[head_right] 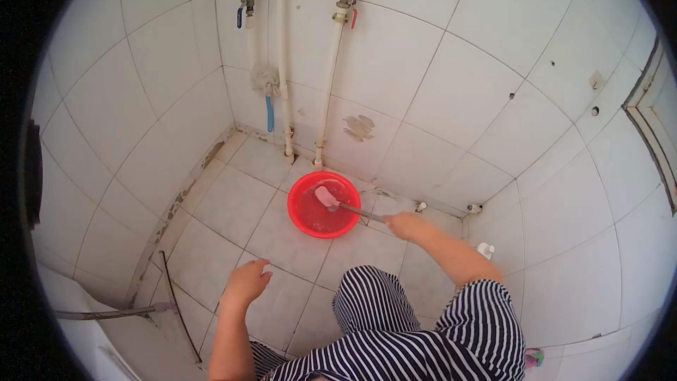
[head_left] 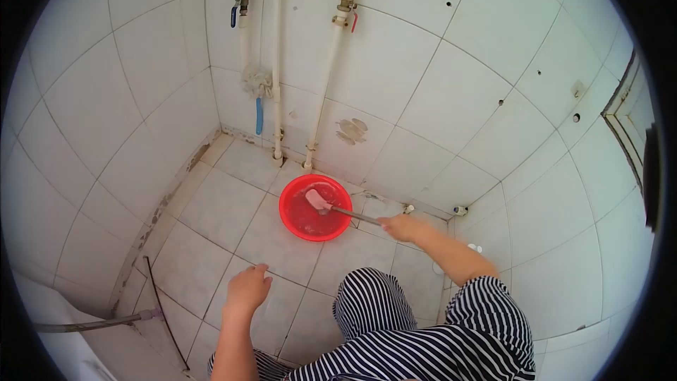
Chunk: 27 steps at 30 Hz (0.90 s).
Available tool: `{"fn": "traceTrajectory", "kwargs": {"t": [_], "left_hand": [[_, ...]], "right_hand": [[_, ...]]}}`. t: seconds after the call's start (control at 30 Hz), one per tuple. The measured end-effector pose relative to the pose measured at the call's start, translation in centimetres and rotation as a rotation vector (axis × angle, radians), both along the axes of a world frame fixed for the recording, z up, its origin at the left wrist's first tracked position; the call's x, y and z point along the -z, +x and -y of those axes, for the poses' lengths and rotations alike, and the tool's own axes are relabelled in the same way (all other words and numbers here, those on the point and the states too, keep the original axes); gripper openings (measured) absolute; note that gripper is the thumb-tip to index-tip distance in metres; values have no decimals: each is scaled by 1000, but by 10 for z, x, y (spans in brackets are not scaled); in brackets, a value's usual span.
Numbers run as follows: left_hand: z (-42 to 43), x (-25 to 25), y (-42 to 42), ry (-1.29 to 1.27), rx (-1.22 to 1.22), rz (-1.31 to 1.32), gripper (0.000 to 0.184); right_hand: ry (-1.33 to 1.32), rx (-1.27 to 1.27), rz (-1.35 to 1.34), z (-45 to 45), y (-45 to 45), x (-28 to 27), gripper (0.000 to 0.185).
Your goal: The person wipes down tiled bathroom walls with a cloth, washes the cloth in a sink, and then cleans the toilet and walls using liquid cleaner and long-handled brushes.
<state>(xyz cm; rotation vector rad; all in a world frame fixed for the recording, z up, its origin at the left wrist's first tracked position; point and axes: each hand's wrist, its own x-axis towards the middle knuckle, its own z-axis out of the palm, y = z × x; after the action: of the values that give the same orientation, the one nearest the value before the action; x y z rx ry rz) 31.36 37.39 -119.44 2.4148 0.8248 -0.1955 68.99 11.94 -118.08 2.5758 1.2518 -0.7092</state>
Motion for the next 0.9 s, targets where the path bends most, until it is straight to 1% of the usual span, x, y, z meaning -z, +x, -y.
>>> {"fn": "traceTrajectory", "kwargs": {"t": [0.03,0.1,0.17,0.23,0.27,0.3,0.37,0.43,0.47,0.5,0.57,0.6,0.63,0.67,0.7,0.77,0.8,0.87,0.9], "left_hand": [[0,0,0,-2,1,6,36],[-2,0,-1,5,28,177,36],[-4,3,-6,-25,44,153,37],[-9,12,-4,-54,56,131,38],[-12,22,-2,-24,77,128,38],[-14,31,-2,-1,101,114,38],[-15,40,3,-17,83,129,37],[-15,27,1,-40,60,141,37],[-14,23,-3,-45,63,145,36],[-15,20,-5,-50,65,144,35],[-19,8,-6,-60,65,135,33],[-19,1,-7,-69,63,112,34],[-20,-1,-7,-75,63,91,35],[-18,2,-5,-78,65,86,35],[-18,10,-3,-72,67,94,35],[-17,9,1,-57,66,98,35],[-16,4,2,-90,71,67,35],[-14,4,-1,-125,75,43,36],[-14,9,-3,-96,95,85,33]], "right_hand": [[-2,1,6,4,-3,1,41],[6,-58,-3,11,-10,0,40],[-9,-92,-1,28,11,-15,40],[-26,-131,0,17,21,-27,39],[-53,-115,71,5,13,-29,39],[-87,-99,130,-3,4,-26,39],[44,-30,75,-9,-4,19,40],[31,-84,36,-3,-1,38,40],[-22,-68,4,-2,-10,16,40],[-64,-54,-12,-10,-16,-21,41],[-109,-60,40,-6,-5,-43,42],[-119,-58,28,-9,-1,-34,42],[-71,-49,59,-12,2,-22,43],[-20,-42,94,-10,3,-15,43],[-24,-40,97,-16,-13,-11,43],[-28,112,10,-30,-47,-1,43],[-21,39,20,-23,-43,7,43],[-51,37,6,-12,-38,-21,43],[-76,35,4,-10,-35,-36,43]]}}
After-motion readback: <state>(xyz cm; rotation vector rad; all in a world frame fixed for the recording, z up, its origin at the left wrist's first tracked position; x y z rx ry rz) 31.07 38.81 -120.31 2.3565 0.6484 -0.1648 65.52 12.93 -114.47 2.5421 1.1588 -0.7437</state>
